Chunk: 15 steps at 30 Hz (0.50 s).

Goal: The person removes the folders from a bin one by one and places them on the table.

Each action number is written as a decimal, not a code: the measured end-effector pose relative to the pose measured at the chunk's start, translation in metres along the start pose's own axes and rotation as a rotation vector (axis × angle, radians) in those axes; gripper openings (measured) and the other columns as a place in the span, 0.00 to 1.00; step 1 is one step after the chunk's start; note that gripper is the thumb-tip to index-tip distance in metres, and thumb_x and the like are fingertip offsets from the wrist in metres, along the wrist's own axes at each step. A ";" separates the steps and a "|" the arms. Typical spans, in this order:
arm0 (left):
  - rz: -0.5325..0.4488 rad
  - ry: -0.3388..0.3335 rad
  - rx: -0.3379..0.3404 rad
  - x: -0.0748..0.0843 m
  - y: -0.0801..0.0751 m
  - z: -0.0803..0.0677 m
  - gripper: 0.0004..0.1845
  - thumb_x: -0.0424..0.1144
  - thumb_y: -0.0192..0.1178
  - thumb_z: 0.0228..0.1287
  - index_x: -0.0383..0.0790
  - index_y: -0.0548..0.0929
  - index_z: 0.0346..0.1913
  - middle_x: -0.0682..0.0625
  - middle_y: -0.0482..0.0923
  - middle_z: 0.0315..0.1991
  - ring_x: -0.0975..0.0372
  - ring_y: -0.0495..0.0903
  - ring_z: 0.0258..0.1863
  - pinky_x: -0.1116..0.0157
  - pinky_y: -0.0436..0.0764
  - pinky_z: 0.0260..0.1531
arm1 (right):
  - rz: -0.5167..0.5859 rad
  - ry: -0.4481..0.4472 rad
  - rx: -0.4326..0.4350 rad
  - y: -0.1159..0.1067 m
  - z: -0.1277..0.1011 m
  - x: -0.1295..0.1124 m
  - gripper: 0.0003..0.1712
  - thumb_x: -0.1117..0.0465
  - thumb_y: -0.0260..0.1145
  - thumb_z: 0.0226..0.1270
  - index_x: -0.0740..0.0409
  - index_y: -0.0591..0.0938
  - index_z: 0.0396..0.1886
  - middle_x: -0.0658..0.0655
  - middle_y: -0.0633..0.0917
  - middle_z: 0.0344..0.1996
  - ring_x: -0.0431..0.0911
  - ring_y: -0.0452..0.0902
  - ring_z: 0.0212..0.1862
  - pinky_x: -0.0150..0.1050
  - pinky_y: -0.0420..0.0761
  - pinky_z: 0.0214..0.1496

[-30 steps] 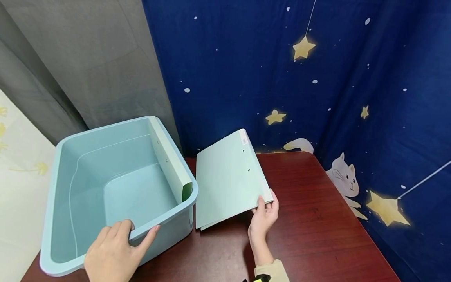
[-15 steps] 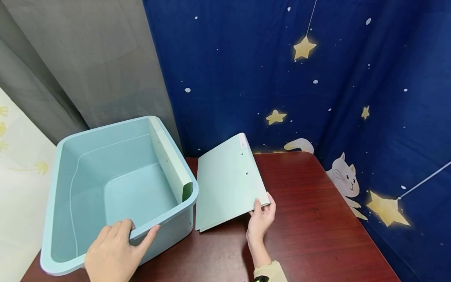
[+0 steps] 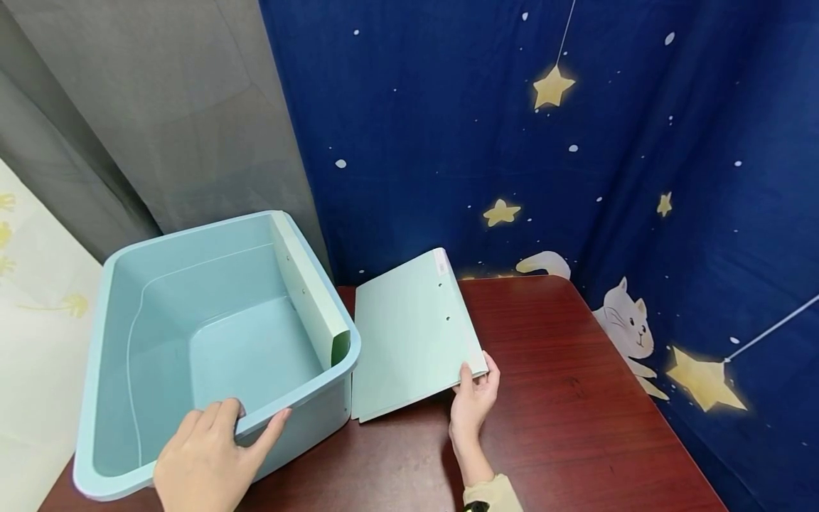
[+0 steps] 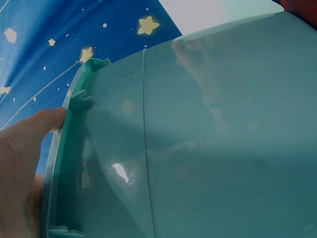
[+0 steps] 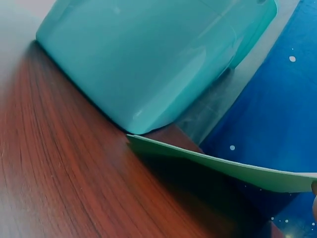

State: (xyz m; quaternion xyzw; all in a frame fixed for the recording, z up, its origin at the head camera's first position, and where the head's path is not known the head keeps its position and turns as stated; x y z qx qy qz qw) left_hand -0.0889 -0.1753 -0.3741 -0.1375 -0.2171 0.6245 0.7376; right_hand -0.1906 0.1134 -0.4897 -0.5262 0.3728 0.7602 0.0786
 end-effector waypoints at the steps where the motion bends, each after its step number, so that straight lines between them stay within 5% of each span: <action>1: 0.000 0.001 0.000 0.000 0.000 0.000 0.35 0.72 0.44 0.51 0.39 0.64 0.15 0.53 0.57 0.10 0.60 0.55 0.10 0.69 0.48 0.11 | -0.005 -0.003 -0.004 -0.001 0.000 0.000 0.23 0.75 0.54 0.62 0.71 0.62 0.57 0.59 0.77 0.37 0.41 0.78 0.32 0.31 0.78 0.26; 15: -0.006 0.009 0.013 0.000 0.001 0.000 0.35 0.71 0.44 0.51 0.39 0.63 0.15 0.54 0.56 0.10 0.60 0.54 0.10 0.68 0.49 0.11 | -0.097 -0.014 -0.030 -0.012 0.004 0.005 0.24 0.75 0.58 0.59 0.72 0.65 0.55 0.54 0.78 0.32 0.35 0.72 0.24 0.26 0.73 0.22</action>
Point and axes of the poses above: each hand's wrist, its own z-axis towards the middle knuckle, its own y-axis out of the palm, x = y × z, the point moved 2 cm from there along z, towards the middle knuckle
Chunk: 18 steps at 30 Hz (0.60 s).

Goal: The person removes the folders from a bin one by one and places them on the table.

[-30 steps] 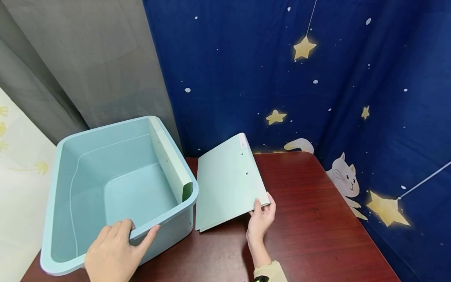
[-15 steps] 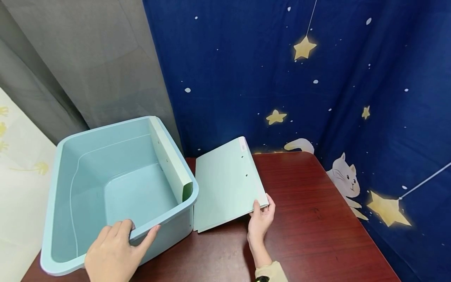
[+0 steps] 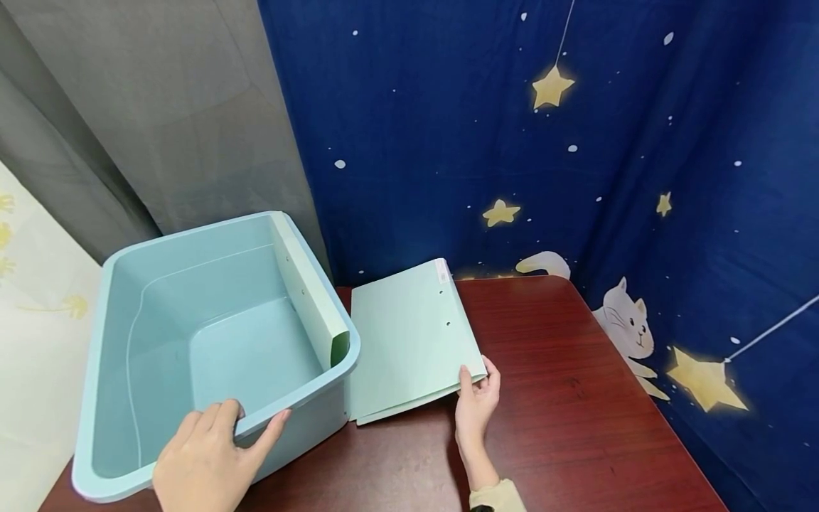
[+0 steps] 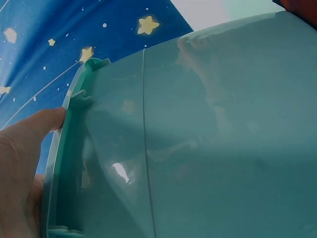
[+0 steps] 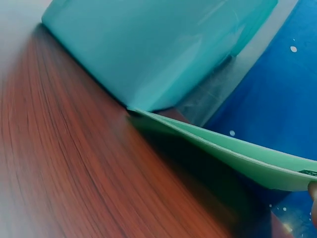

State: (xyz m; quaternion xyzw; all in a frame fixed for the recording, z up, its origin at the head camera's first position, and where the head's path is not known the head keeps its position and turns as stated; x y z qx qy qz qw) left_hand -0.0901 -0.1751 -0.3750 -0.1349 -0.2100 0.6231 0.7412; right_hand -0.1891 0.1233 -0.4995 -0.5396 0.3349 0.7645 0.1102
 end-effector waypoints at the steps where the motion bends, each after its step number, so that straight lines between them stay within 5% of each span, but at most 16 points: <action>1: 0.000 -0.001 -0.001 0.000 0.000 0.000 0.35 0.71 0.44 0.51 0.39 0.63 0.15 0.53 0.56 0.10 0.60 0.55 0.10 0.68 0.49 0.11 | -0.014 0.003 -0.004 -0.001 0.001 0.000 0.24 0.75 0.59 0.58 0.73 0.65 0.55 0.56 0.78 0.33 0.35 0.73 0.24 0.26 0.74 0.24; 6: 0.003 -0.009 -0.008 0.000 -0.002 0.001 0.35 0.71 0.44 0.51 0.39 0.63 0.15 0.53 0.57 0.10 0.59 0.55 0.10 0.68 0.49 0.11 | -0.062 0.029 0.005 -0.009 0.009 0.002 0.24 0.77 0.63 0.51 0.74 0.70 0.50 0.65 0.79 0.39 0.38 0.79 0.33 0.28 0.77 0.34; 9: 0.004 -0.012 -0.008 0.001 -0.002 0.001 0.35 0.71 0.44 0.51 0.39 0.63 0.15 0.53 0.57 0.10 0.59 0.55 0.10 0.68 0.49 0.11 | -0.062 -0.057 -0.024 -0.019 0.017 0.022 0.24 0.72 0.68 0.49 0.69 0.74 0.48 0.61 0.81 0.39 0.39 0.81 0.37 0.28 0.78 0.36; 18: 0.011 -0.016 -0.014 0.002 -0.003 0.000 0.35 0.72 0.43 0.51 0.39 0.62 0.15 0.53 0.55 0.10 0.60 0.54 0.10 0.68 0.48 0.11 | -0.189 -0.036 -0.039 -0.042 0.034 0.050 0.25 0.64 0.75 0.43 0.61 0.79 0.45 0.58 0.83 0.37 0.39 0.82 0.37 0.28 0.78 0.35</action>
Point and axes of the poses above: each hand's wrist, its own z-axis towards the middle knuckle, its own y-axis out of the palm, x = y × z, the point moved 2 cm from there along z, towards the middle knuckle
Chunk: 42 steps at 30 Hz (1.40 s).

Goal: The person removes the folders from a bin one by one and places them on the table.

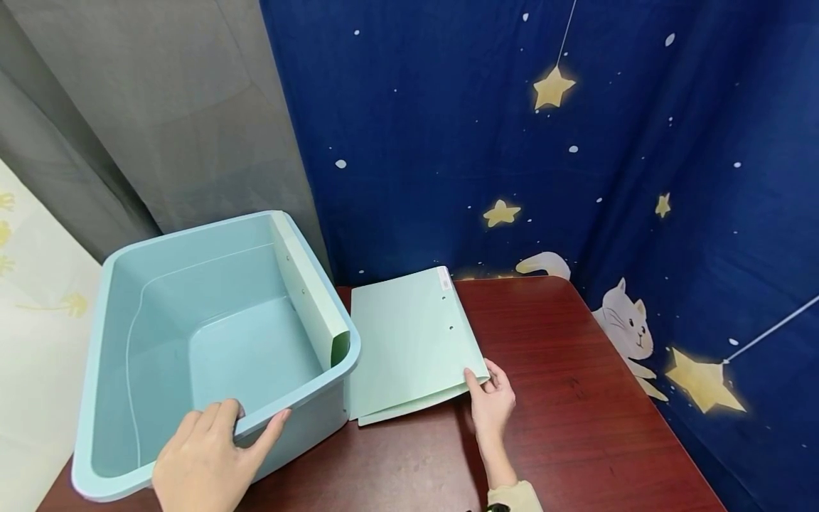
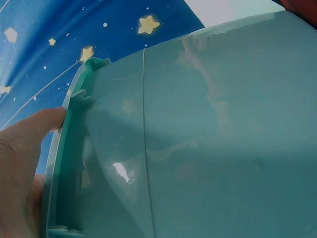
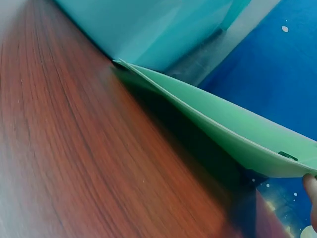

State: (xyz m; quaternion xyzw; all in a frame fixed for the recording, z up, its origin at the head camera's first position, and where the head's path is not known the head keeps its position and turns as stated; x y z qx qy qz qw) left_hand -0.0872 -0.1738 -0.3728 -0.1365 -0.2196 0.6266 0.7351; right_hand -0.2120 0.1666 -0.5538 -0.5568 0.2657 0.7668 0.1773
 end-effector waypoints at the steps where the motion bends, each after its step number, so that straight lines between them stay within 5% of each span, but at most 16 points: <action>1: 0.000 -0.001 -0.003 0.000 0.000 0.000 0.35 0.72 0.43 0.51 0.40 0.62 0.15 0.53 0.55 0.10 0.60 0.54 0.10 0.68 0.48 0.11 | 0.000 0.004 -0.002 -0.001 0.000 -0.002 0.24 0.65 0.75 0.43 0.62 0.80 0.44 0.59 0.83 0.37 0.39 0.82 0.36 0.27 0.78 0.33; 5: 0.001 0.003 0.001 0.000 0.000 0.000 0.35 0.72 0.43 0.51 0.40 0.62 0.14 0.53 0.55 0.10 0.60 0.54 0.10 0.69 0.48 0.11 | -0.002 -0.004 -0.010 -0.004 -0.002 -0.009 0.23 0.65 0.74 0.44 0.64 0.80 0.44 0.57 0.84 0.36 0.36 0.81 0.33 0.24 0.76 0.30; 12: -0.003 0.011 0.012 -0.001 0.000 0.000 0.35 0.71 0.44 0.51 0.40 0.62 0.14 0.54 0.54 0.10 0.60 0.54 0.10 0.69 0.47 0.12 | -0.121 0.078 0.013 0.000 -0.007 -0.048 0.23 0.72 0.71 0.45 0.73 0.78 0.45 0.68 0.81 0.43 0.36 0.79 0.41 0.21 0.75 0.37; 22: -0.002 0.014 0.021 -0.001 0.001 0.000 0.35 0.71 0.45 0.51 0.40 0.61 0.14 0.54 0.54 0.10 0.60 0.53 0.10 0.69 0.47 0.12 | -0.165 0.098 -0.038 -0.003 -0.008 -0.050 0.22 0.72 0.70 0.47 0.73 0.78 0.45 0.69 0.81 0.42 0.44 0.79 0.45 0.23 0.75 0.39; 30: -0.004 0.017 0.024 -0.001 0.001 0.001 0.34 0.71 0.45 0.51 0.40 0.62 0.14 0.55 0.53 0.10 0.61 0.53 0.10 0.69 0.46 0.12 | -0.307 -0.081 -0.064 -0.008 -0.007 -0.055 0.18 0.68 0.71 0.48 0.65 0.81 0.42 0.65 0.83 0.38 0.51 0.80 0.45 0.20 0.71 0.44; 37: -0.007 0.018 0.022 -0.001 0.001 0.000 0.35 0.71 0.45 0.51 0.40 0.61 0.14 0.55 0.53 0.10 0.61 0.53 0.10 0.69 0.46 0.12 | -0.279 -0.276 -0.139 0.003 -0.011 -0.097 0.20 0.73 0.70 0.47 0.70 0.78 0.44 0.68 0.83 0.37 0.58 0.79 0.43 0.23 0.71 0.49; 42: -0.006 0.017 0.026 -0.001 0.001 0.000 0.35 0.71 0.45 0.51 0.40 0.62 0.14 0.55 0.53 0.10 0.61 0.52 0.10 0.69 0.46 0.12 | -0.249 -0.334 -0.189 0.012 -0.012 -0.115 0.23 0.75 0.69 0.46 0.71 0.77 0.46 0.69 0.82 0.40 0.61 0.78 0.44 0.23 0.71 0.50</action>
Point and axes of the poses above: each hand's wrist, its own z-axis towards the middle knuckle, its own y-axis out of the palm, x = y × z, the point moved 2 cm from there along z, towards the middle knuckle
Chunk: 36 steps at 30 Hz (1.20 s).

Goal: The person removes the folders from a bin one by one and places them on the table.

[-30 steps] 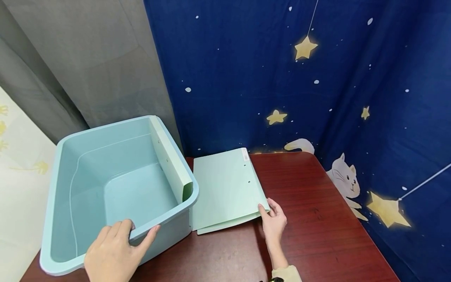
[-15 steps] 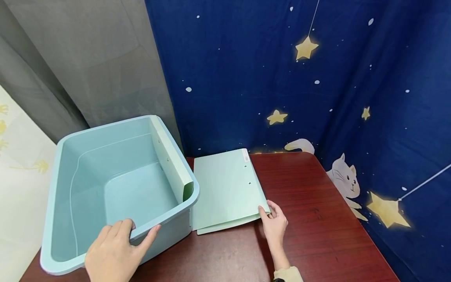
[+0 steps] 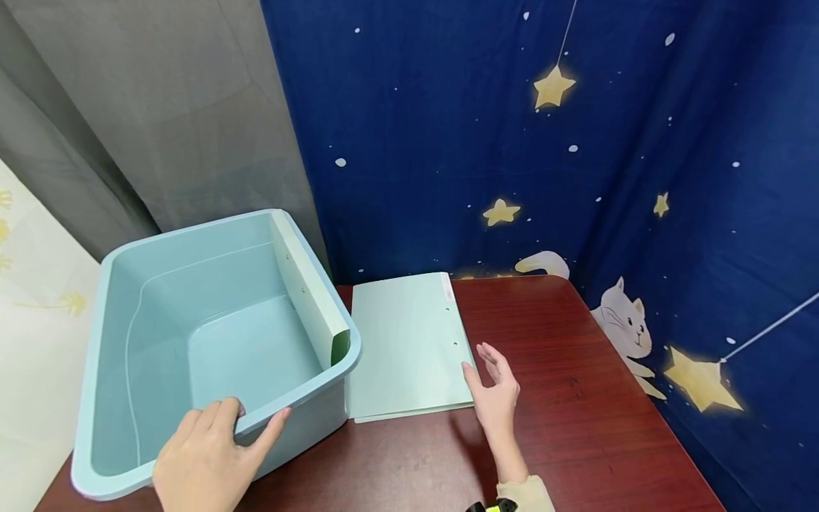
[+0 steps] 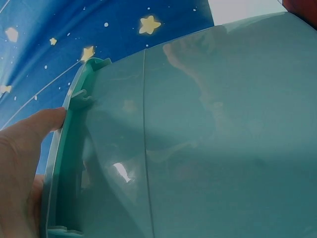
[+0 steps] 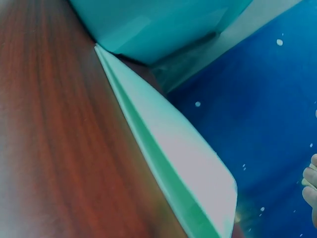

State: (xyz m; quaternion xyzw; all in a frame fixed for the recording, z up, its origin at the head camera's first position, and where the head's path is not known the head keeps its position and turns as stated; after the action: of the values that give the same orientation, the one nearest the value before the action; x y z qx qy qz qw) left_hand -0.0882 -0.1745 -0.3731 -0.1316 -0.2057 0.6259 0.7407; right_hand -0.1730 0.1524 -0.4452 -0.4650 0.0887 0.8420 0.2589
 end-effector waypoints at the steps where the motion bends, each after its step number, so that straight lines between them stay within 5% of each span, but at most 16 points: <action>1: 0.000 -0.001 -0.001 0.000 0.000 0.000 0.35 0.71 0.45 0.51 0.40 0.62 0.14 0.55 0.53 0.10 0.61 0.52 0.09 0.69 0.46 0.12 | 0.007 -0.010 -0.007 0.001 0.001 -0.003 0.23 0.75 0.69 0.46 0.71 0.76 0.46 0.69 0.82 0.40 0.61 0.77 0.45 0.24 0.71 0.50; 23: -0.008 -0.006 -0.008 -0.001 0.000 -0.001 0.35 0.71 0.45 0.51 0.40 0.61 0.14 0.55 0.53 0.10 0.60 0.53 0.10 0.68 0.48 0.12 | -0.030 -0.263 -0.135 0.030 0.032 -0.059 0.27 0.74 0.72 0.40 0.72 0.77 0.45 0.67 0.81 0.42 0.55 0.79 0.44 0.30 0.73 0.50; 30: -0.008 -0.010 -0.011 -0.001 0.000 -0.001 0.35 0.71 0.45 0.51 0.40 0.62 0.15 0.54 0.54 0.10 0.60 0.54 0.10 0.68 0.48 0.12 | -0.032 -0.406 -0.169 0.043 0.044 -0.045 0.31 0.69 0.75 0.39 0.66 0.78 0.49 0.61 0.81 0.46 0.50 0.77 0.48 0.34 0.74 0.51; 36: -0.009 -0.011 -0.011 -0.001 0.001 -0.001 0.35 0.71 0.45 0.51 0.39 0.63 0.15 0.53 0.56 0.10 0.59 0.55 0.10 0.67 0.49 0.11 | 0.005 -0.469 -0.223 0.053 0.050 -0.058 0.31 0.62 0.73 0.43 0.63 0.77 0.51 0.58 0.80 0.48 0.48 0.76 0.50 0.38 0.73 0.52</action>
State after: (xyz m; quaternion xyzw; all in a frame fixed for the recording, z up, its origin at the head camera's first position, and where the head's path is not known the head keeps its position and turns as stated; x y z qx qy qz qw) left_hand -0.0889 -0.1753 -0.3741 -0.1315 -0.2137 0.6221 0.7417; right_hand -0.2126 0.1065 -0.3744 -0.2827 -0.0658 0.9319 0.2176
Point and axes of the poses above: each hand's wrist, its own z-axis towards the middle knuckle, its own y-axis out of the palm, x = y × z, the point moved 2 cm from there along z, towards the middle knuckle
